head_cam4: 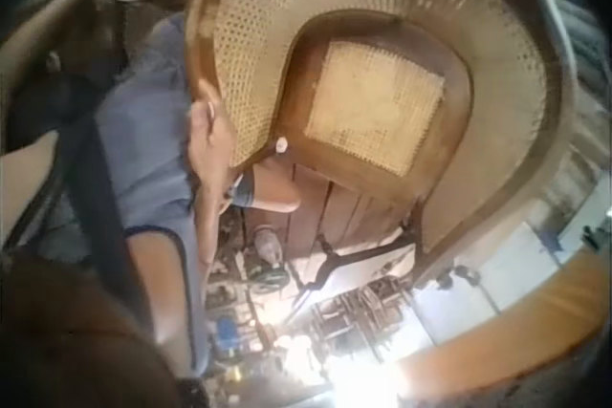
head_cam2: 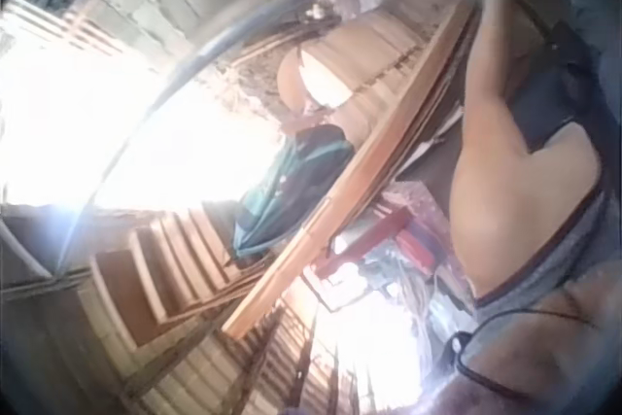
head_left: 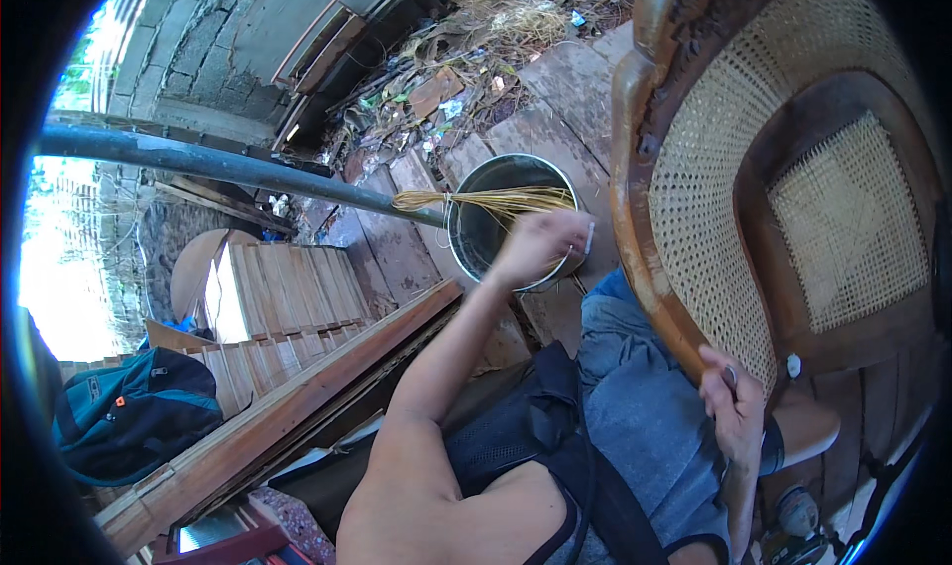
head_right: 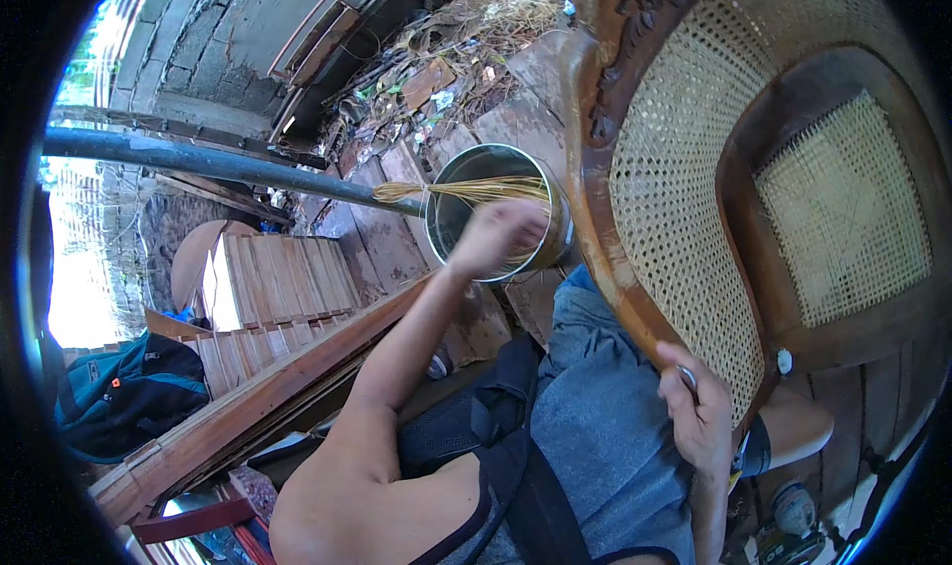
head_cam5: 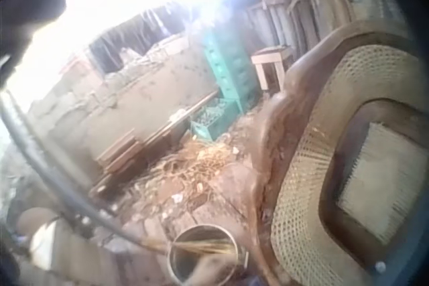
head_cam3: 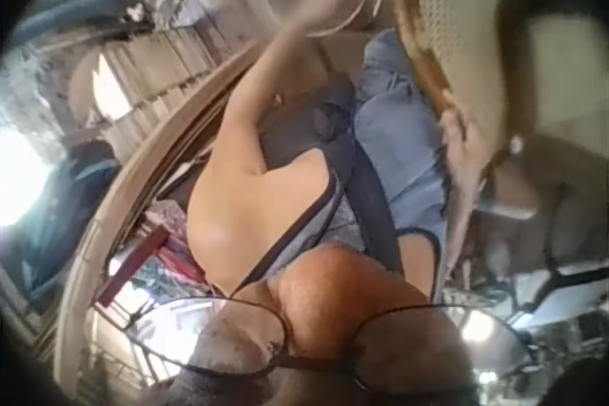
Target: Repairing and weaving the rattan seat of a wooden chair using rattan strips and hand tools.
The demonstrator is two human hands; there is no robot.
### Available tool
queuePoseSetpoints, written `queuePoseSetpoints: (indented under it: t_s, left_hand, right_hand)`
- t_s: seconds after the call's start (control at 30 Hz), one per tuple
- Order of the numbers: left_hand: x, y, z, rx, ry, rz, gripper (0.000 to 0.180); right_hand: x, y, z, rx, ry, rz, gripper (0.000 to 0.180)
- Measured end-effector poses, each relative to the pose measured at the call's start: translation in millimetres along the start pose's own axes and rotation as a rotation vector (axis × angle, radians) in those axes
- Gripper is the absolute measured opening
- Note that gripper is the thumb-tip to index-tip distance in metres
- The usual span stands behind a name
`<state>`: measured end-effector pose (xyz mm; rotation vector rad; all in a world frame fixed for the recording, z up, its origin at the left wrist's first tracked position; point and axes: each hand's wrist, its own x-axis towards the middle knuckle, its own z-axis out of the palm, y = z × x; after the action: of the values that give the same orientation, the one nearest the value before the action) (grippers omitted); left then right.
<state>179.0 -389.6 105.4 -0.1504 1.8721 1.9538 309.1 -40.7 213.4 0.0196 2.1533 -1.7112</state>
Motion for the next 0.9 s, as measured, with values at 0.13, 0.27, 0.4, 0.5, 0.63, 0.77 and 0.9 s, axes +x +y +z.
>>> queuePoseSetpoints:
  t_s: [0.13,0.27,0.4,0.5,0.63,0.77,0.9]
  left_hand:
    - [24,-94,-206,0.103,1.352,-0.207,0.043]
    - [53,-128,-295,-0.174,1.607,-0.237,0.047]
    - [60,-91,-242,-0.463,1.175,0.294,0.032]
    - [41,-37,-152,-0.309,0.762,0.531,0.023]
    - [0,13,-40,0.090,0.476,0.630,0.016]
    - [-17,24,17,0.398,0.424,0.660,0.016]
    - [-23,23,36,0.372,0.349,0.666,0.019]
  right_hand:
    - [-12,12,-3,0.141,0.088,0.216,0.027]
    - [-10,11,-2,0.216,0.187,0.219,0.025]
    - [14,-16,1,0.106,0.093,0.246,0.020]
    - [46,-45,7,0.025,0.032,0.163,0.017]
    - [96,-78,20,-0.059,-0.055,-0.017,0.017]
    - [142,-88,52,-0.050,-0.081,-0.299,0.020]
    - [165,-77,70,-0.185,-0.078,-0.709,0.024]
